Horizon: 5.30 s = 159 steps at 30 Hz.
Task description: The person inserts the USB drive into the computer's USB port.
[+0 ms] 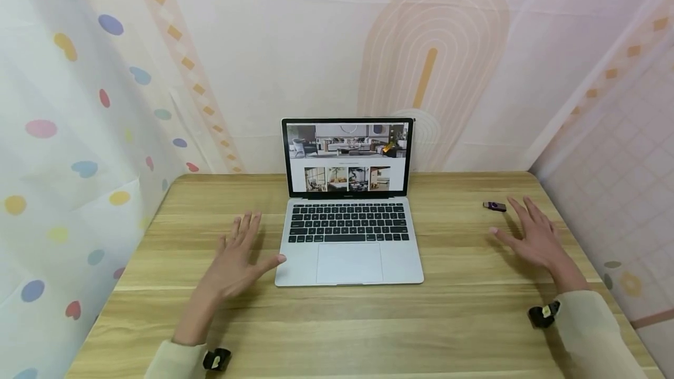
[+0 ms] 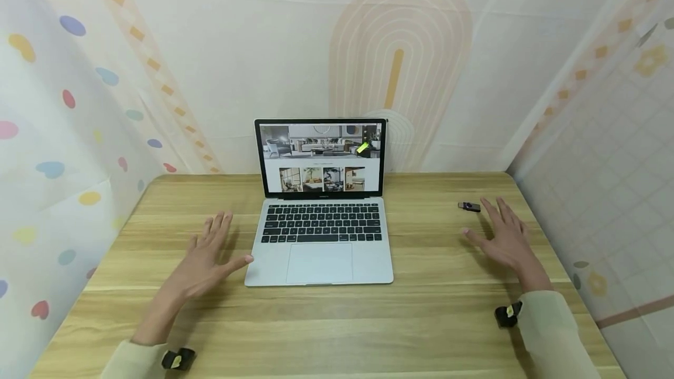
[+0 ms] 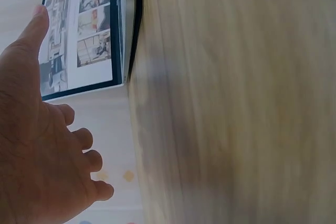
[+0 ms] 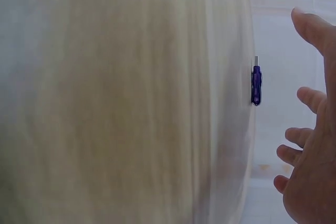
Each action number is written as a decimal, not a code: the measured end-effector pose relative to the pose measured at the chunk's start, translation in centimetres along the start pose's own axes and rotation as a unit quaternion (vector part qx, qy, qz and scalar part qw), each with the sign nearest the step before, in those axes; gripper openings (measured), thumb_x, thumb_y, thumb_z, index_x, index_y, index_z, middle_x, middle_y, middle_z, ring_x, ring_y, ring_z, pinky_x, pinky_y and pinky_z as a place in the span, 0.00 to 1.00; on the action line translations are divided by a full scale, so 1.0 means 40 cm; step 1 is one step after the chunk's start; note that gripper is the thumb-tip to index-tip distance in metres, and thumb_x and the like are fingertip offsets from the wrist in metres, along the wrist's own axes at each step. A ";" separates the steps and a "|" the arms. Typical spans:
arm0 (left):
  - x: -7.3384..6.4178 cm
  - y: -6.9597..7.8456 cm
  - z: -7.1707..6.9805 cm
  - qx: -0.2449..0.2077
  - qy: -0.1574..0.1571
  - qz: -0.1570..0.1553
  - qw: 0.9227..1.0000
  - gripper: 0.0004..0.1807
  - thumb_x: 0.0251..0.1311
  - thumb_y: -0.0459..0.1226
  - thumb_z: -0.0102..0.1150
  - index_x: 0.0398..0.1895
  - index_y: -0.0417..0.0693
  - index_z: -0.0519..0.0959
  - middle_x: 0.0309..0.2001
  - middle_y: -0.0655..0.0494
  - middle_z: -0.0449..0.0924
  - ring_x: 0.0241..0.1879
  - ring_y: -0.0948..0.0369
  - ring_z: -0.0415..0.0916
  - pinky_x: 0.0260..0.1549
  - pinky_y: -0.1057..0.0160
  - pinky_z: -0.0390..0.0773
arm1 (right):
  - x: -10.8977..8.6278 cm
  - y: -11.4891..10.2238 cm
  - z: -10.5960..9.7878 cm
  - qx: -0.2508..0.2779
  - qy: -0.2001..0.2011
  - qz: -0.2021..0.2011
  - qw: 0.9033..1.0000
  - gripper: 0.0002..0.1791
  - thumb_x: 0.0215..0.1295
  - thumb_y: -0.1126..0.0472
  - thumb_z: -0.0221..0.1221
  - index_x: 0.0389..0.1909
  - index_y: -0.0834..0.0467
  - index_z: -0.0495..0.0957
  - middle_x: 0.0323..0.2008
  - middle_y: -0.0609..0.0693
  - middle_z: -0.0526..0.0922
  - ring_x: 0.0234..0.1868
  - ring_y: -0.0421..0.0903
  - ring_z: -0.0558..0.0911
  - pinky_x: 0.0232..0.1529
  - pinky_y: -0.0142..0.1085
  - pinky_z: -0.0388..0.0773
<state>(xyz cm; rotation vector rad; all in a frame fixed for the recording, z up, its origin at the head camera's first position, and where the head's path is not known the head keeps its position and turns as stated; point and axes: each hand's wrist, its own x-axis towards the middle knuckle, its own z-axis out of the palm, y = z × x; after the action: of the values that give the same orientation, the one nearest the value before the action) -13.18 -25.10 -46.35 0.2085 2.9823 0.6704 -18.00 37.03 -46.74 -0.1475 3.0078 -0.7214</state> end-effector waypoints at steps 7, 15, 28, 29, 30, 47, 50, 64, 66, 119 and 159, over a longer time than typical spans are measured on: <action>0.004 0.021 0.015 0.002 -0.013 0.007 1.000 0.61 0.61 0.73 0.51 0.84 0.60 0.31 0.85 0.46 0.30 0.83 0.39 0.31 0.75 0.25 0.35 | 0.008 0.000 0.000 0.021 -0.012 0.001 1.000 0.52 0.73 0.36 0.53 0.84 0.56 0.38 0.81 0.71 0.32 0.75 0.84 0.40 0.65 0.84 0.39; 0.002 0.039 0.029 -0.007 -0.027 0.012 1.000 0.62 0.60 0.73 0.53 0.85 0.56 0.34 0.85 0.44 0.32 0.83 0.38 0.31 0.76 0.26 0.37 | 0.031 0.000 0.004 0.039 -0.020 -0.002 0.999 0.51 0.74 0.39 0.54 0.83 0.60 0.39 0.81 0.73 0.36 0.76 0.82 0.43 0.66 0.83 0.44; 0.005 0.065 0.055 -0.022 -0.056 0.021 0.998 0.65 0.57 0.72 0.58 0.84 0.45 0.40 0.84 0.41 0.34 0.83 0.39 0.31 0.77 0.29 0.38 | 0.068 0.000 0.015 0.061 -0.029 0.006 0.998 0.50 0.75 0.43 0.56 0.82 0.65 0.42 0.77 0.79 0.44 0.75 0.82 0.45 0.67 0.81 0.48; 0.006 0.067 0.057 -0.020 -0.058 0.021 0.998 0.66 0.56 0.73 0.58 0.84 0.45 0.40 0.84 0.41 0.34 0.83 0.39 0.31 0.77 0.29 0.38 | 0.071 0.001 0.015 0.062 -0.028 0.010 0.998 0.49 0.75 0.43 0.56 0.82 0.65 0.42 0.77 0.79 0.44 0.75 0.82 0.45 0.67 0.81 0.48; 0.006 0.068 0.059 -0.017 -0.059 0.022 0.998 0.66 0.56 0.73 0.58 0.84 0.44 0.40 0.84 0.41 0.34 0.83 0.39 0.31 0.78 0.30 0.39 | 0.073 0.001 0.016 0.064 -0.026 0.013 0.998 0.49 0.75 0.43 0.56 0.81 0.65 0.43 0.77 0.79 0.45 0.74 0.82 0.45 0.67 0.80 0.49; 0.014 0.077 0.076 -0.011 -0.084 0.031 0.996 0.74 0.46 0.72 0.67 0.83 0.38 0.41 0.84 0.41 0.35 0.83 0.40 0.31 0.79 0.32 0.41 | 0.093 0.010 0.021 0.100 0.037 0.015 0.994 0.32 0.76 0.51 0.55 0.72 0.67 0.66 0.70 0.77 0.60 0.68 0.78 0.55 0.60 0.74 0.61; 0.014 0.079 0.076 -0.007 -0.087 0.030 0.996 0.74 0.47 0.72 0.68 0.83 0.38 0.41 0.84 0.41 0.35 0.83 0.40 0.31 0.79 0.32 0.41 | 0.096 0.009 0.026 0.102 0.040 0.016 0.994 0.30 0.77 0.51 0.55 0.71 0.66 0.68 0.70 0.77 0.60 0.68 0.78 0.55 0.60 0.74 0.60; 0.021 0.092 0.069 -0.003 -0.106 0.016 0.994 0.71 0.51 0.69 0.67 0.82 0.36 0.41 0.84 0.40 0.34 0.83 0.39 0.32 0.79 0.32 0.39 | 0.110 0.007 0.047 0.101 0.106 0.015 0.989 0.21 0.75 0.60 0.58 0.62 0.69 0.76 0.61 0.76 0.70 0.64 0.75 0.63 0.61 0.67 0.59; 0.021 0.094 0.069 -0.006 -0.109 0.014 0.994 0.71 0.51 0.69 0.68 0.82 0.36 0.41 0.84 0.39 0.34 0.83 0.38 0.32 0.79 0.32 0.40 | 0.111 0.007 0.049 0.103 0.111 0.023 0.988 0.21 0.75 0.60 0.58 0.61 0.69 0.77 0.61 0.76 0.70 0.63 0.74 0.63 0.60 0.66 0.60; 0.025 0.098 0.068 -0.024 -0.122 0.010 0.992 0.71 0.51 0.66 0.70 0.82 0.33 0.42 0.83 0.37 0.33 0.82 0.37 0.33 0.79 0.35 0.43 | 0.091 -0.029 0.065 0.093 0.111 0.066 0.987 0.21 0.74 0.55 0.60 0.59 0.66 0.81 0.52 0.71 0.81 0.50 0.64 0.80 0.47 0.50 0.79; 0.021 0.096 0.070 -0.025 -0.122 0.012 0.992 0.71 0.51 0.66 0.70 0.82 0.33 0.41 0.83 0.37 0.33 0.82 0.38 0.33 0.79 0.34 0.42 | 0.085 -0.082 0.089 0.092 0.096 0.029 0.991 0.18 0.72 0.58 0.63 0.56 0.64 0.84 0.52 0.68 0.82 0.47 0.60 0.82 0.42 0.40 0.78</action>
<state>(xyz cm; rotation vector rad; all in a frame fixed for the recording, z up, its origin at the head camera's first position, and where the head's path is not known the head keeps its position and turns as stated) -13.28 -20.35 -47.25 0.3004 2.7311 0.6682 -20.88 32.19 -48.48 0.0174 3.0843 -1.0593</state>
